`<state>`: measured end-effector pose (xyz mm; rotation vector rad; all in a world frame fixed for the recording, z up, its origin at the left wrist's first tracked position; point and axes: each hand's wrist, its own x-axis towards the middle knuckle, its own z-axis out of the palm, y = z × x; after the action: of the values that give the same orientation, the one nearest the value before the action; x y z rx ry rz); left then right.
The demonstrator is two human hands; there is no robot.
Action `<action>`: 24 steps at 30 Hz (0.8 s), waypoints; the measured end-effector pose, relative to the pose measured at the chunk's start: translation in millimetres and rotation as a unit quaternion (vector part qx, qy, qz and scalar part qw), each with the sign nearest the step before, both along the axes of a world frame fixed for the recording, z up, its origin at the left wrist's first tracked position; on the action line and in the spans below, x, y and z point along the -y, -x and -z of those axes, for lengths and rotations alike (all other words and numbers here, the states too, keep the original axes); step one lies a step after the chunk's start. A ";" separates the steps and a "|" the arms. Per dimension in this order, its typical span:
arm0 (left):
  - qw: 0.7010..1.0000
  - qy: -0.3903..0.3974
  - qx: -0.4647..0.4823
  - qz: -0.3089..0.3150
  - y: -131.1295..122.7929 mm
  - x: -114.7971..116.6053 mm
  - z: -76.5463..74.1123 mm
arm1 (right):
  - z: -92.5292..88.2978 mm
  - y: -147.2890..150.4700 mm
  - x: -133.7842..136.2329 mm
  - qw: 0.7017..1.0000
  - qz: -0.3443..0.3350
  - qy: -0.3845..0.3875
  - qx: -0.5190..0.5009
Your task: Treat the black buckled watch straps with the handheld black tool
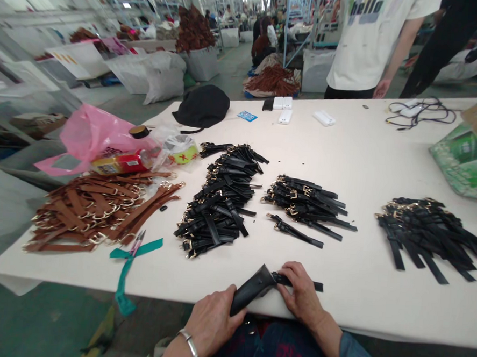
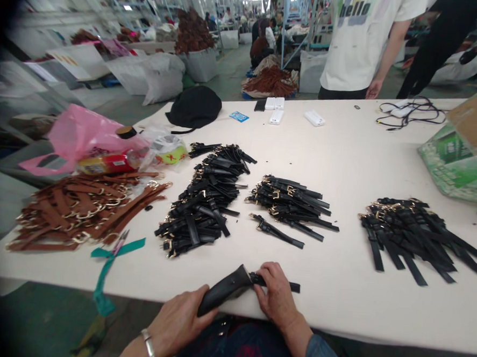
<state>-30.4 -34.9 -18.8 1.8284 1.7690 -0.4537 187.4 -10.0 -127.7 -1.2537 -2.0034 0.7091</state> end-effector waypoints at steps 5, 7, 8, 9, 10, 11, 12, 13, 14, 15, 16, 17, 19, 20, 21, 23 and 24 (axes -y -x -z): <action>1.000 0.017 -0.001 -0.004 1.3 -5.0 -2.7 | -0.2 -9.1 -0.5 1.000 -0.002 0.000 -0.002; 1.000 0.020 0.000 -0.002 0.8 -5.6 -3.5 | 1.0 -15.6 2.2 1.000 0.006 0.005 0.000; 1.000 0.019 0.000 0.001 0.4 -5.6 -3.9 | 1.7 -19.1 3.8 1.000 0.011 0.008 0.001; 1.000 0.017 -0.003 0.004 -0.1 -5.4 -4.5 | 2.4 -22.5 5.2 1.000 0.015 0.011 0.002; 1.000 0.015 -0.008 0.008 -0.7 -5.3 -5.3 | 3.0 -25.4 6.4 1.000 0.018 0.015 0.003; 1.000 0.014 -0.014 0.014 -1.2 -5.4 -6.4 | 3.4 -27.9 7.3 1.000 0.018 0.018 0.004; 0.999 0.014 -0.022 0.021 -1.6 -5.6 -7.8 | 3.7 -29.9 7.9 1.000 0.016 0.021 0.005; 0.999 0.015 -0.030 0.031 -1.9 -6.1 -9.3 | 4.0 -31.2 8.2 1.000 0.014 0.024 0.006; 0.998 0.016 -0.037 0.041 -2.0 -6.6 -10.9 | 4.3 -32.1 8.4 1.000 0.012 0.026 0.007; 0.998 0.015 -0.043 0.053 -2.0 -7.2 -12.2 | 4.7 -32.6 8.4 1.000 0.011 0.028 0.008; 0.997 0.012 -0.048 0.064 -2.1 -7.7 -13.2 | 5.2 -32.8 8.3 0.999 0.011 0.028 0.009; 0.996 0.009 -0.052 0.074 -2.4 -8.2 -13.7 | 5.7 -32.9 8.0 0.999 0.012 0.029 0.009; 0.995 0.001 -0.054 0.088 -5.1 -8.7 -13.2 | 6.7 -33.0 7.2 0.999 0.010 0.029 0.010; 0.994 -0.001 -0.052 0.094 -7.9 -8.9 -12.4 | 6.9 -33.1 6.5 1.000 0.007 0.029 0.010; 0.994 -0.003 -0.048 0.099 -11.8 -9.4 -11.3 | 6.9 -33.4 5.8 0.999 0.003 0.030 0.010; 0.994 -0.002 -0.034 0.105 -21.7 -11.3 -8.7 | 6.1 -34.1 4.3 0.999 -0.004 0.033 0.009; 0.994 -0.001 -0.027 0.106 -26.8 -13.0 -7.5 | 5.5 -34.6 3.6 0.999 -0.006 0.035 0.009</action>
<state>-3.5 -21.9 -11.4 2.0337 1.6156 -0.5876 222.0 -13.7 -133.2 -1.2937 -2.0181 0.7836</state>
